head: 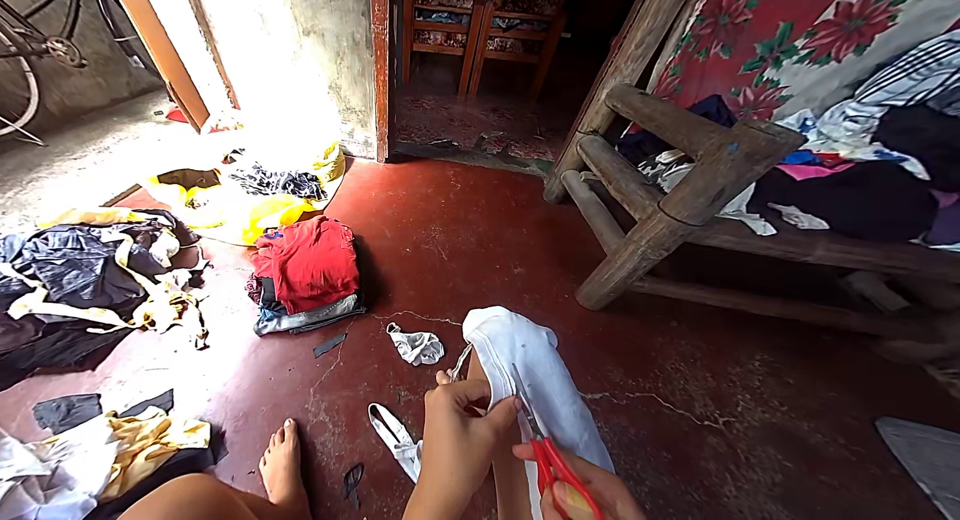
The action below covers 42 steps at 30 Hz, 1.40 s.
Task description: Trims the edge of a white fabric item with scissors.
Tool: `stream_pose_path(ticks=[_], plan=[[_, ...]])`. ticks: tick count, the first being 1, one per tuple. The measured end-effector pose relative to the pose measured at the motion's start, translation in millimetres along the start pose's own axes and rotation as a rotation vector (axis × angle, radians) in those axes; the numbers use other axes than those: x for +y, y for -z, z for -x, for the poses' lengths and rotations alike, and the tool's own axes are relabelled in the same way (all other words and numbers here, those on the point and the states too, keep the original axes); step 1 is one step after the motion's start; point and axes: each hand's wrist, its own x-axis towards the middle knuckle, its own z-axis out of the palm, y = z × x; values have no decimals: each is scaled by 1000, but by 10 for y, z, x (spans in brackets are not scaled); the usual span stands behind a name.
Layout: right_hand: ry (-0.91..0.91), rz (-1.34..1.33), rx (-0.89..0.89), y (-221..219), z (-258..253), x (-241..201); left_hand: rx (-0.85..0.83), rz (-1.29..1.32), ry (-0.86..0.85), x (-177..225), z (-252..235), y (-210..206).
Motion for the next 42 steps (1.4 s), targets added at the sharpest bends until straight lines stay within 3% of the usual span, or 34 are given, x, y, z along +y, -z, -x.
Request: stream_pose_path(ticks=[21, 42], plan=[[-99, -68, -48, 5, -183, -115, -76, 45, 55, 20, -9, 29], [-65, -91, 23, 11, -182, -51, -139, 61, 146, 2, -21, 57]])
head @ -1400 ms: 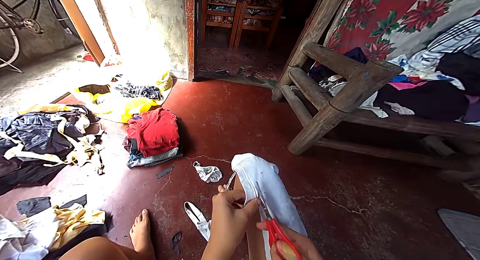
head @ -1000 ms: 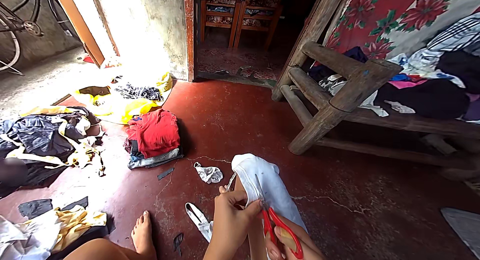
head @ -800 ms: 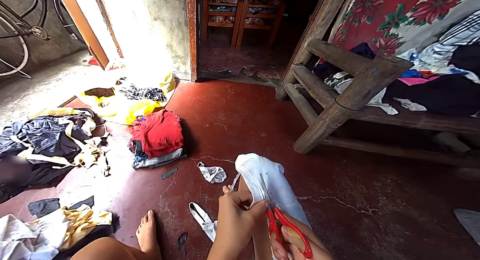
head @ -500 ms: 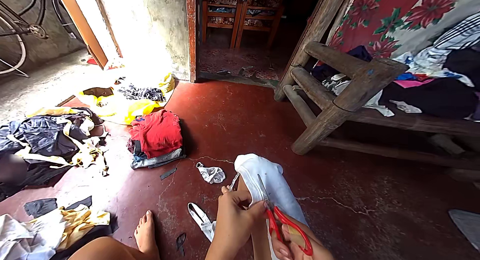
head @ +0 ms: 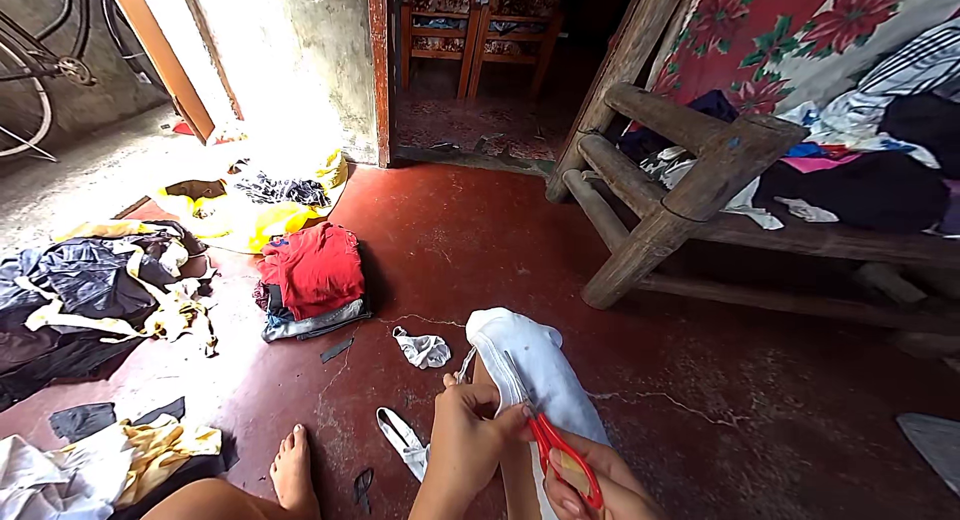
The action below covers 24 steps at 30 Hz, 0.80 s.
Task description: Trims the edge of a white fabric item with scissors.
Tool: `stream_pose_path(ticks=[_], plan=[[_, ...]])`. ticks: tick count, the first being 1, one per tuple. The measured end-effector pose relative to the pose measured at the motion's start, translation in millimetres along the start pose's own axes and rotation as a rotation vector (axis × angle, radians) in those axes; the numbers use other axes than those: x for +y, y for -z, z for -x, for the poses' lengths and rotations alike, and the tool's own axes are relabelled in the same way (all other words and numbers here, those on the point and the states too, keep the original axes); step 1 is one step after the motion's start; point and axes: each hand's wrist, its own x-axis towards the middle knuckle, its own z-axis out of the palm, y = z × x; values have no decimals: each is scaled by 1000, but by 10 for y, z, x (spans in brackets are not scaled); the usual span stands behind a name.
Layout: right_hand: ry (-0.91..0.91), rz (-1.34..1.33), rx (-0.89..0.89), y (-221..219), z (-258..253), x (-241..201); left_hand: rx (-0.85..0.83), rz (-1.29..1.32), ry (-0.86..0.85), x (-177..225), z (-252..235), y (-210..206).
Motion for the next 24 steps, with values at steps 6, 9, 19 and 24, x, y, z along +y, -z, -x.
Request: stream_pose_path(ticks=[6, 9, 19, 24], plan=[[5, 23, 10, -12, 2, -11, -19, -1, 40, -1, -3, 24], [-4, 25, 18, -24, 1, -17, 7, 11, 54, 10, -3, 10], [34, 111, 19, -76, 20, -71, 217, -201, -113, 74, 12, -30], [18, 101, 2, -104, 25, -118, 225, -188, -147, 69, -21, -23]])
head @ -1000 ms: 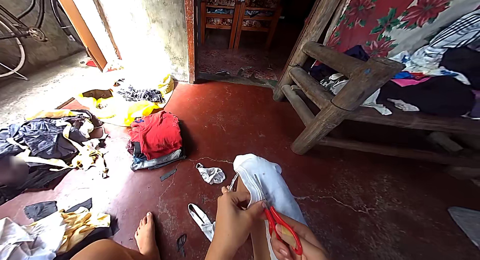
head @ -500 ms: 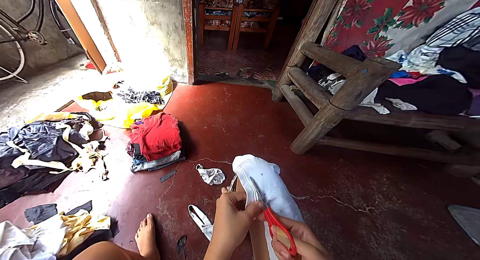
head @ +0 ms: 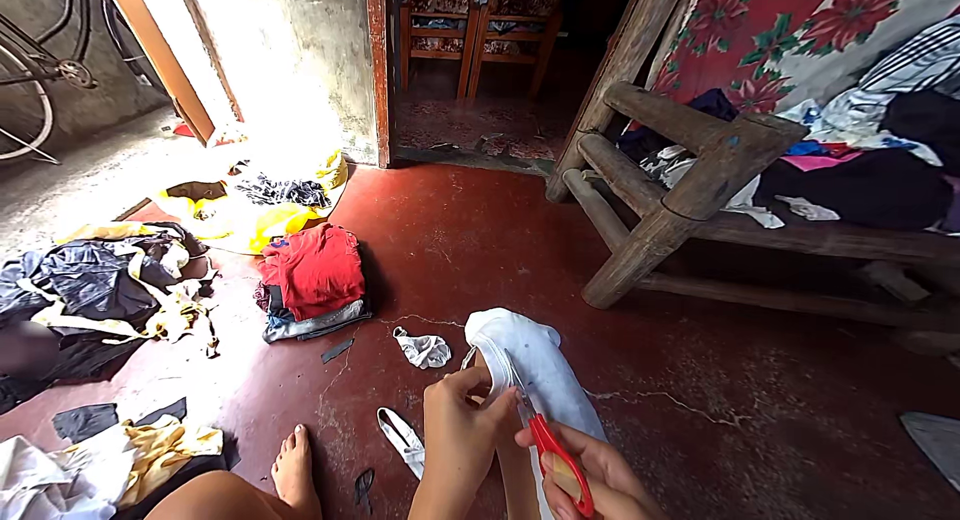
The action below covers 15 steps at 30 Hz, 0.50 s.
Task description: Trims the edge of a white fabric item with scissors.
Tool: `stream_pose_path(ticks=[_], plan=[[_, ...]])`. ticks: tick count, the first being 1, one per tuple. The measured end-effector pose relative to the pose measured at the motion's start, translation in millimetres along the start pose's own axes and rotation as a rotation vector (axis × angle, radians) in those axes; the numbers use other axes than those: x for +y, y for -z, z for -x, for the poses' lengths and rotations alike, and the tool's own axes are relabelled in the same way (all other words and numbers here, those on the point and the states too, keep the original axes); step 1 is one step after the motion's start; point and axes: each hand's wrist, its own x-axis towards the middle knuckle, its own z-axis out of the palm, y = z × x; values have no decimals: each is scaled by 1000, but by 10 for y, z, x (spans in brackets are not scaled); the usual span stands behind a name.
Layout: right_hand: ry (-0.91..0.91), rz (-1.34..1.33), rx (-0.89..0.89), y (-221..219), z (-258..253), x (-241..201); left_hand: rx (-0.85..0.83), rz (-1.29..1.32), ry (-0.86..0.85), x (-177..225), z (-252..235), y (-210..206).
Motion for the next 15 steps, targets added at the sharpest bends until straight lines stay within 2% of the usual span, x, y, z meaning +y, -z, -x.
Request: stream_pose_path(ticks=[11, 15], plan=[[11, 21, 3, -31, 7, 8, -29, 70, 24, -57, -63, -36], [21, -73, -38, 30, -23, 72, -55, 124, 44, -95, -86, -46]])
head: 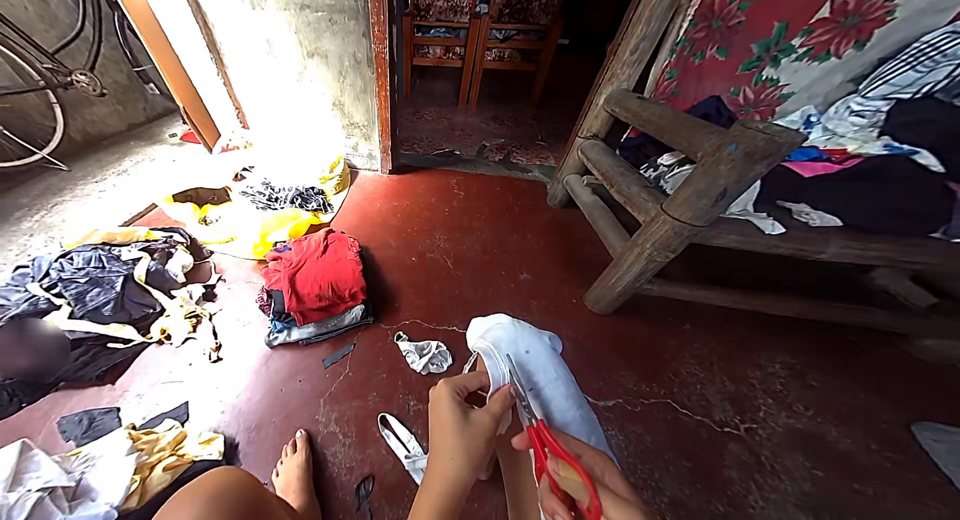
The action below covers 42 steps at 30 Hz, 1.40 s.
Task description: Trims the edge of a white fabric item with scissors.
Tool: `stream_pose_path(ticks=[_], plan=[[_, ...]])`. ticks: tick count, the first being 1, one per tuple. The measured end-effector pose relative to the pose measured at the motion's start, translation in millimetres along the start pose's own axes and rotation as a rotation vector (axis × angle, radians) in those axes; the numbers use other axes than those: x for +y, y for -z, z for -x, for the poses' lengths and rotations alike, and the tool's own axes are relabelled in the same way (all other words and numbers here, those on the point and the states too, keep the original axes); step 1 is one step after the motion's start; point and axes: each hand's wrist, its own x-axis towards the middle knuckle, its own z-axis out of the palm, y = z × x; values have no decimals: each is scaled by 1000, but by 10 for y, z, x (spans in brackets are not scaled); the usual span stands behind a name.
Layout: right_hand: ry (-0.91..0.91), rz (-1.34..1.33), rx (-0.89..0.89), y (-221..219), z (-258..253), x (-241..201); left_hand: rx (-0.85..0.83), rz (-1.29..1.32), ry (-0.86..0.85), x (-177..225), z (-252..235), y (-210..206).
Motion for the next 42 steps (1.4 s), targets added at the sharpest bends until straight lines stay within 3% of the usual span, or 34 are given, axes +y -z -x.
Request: stream_pose_path(ticks=[16, 42], plan=[[-135, -80, 6, 0, -215, -119, -61, 62, 16, 13, -25, 21], [-73, -68, 103, -27, -209, -105, -56, -39, 29, 45, 9, -25]])
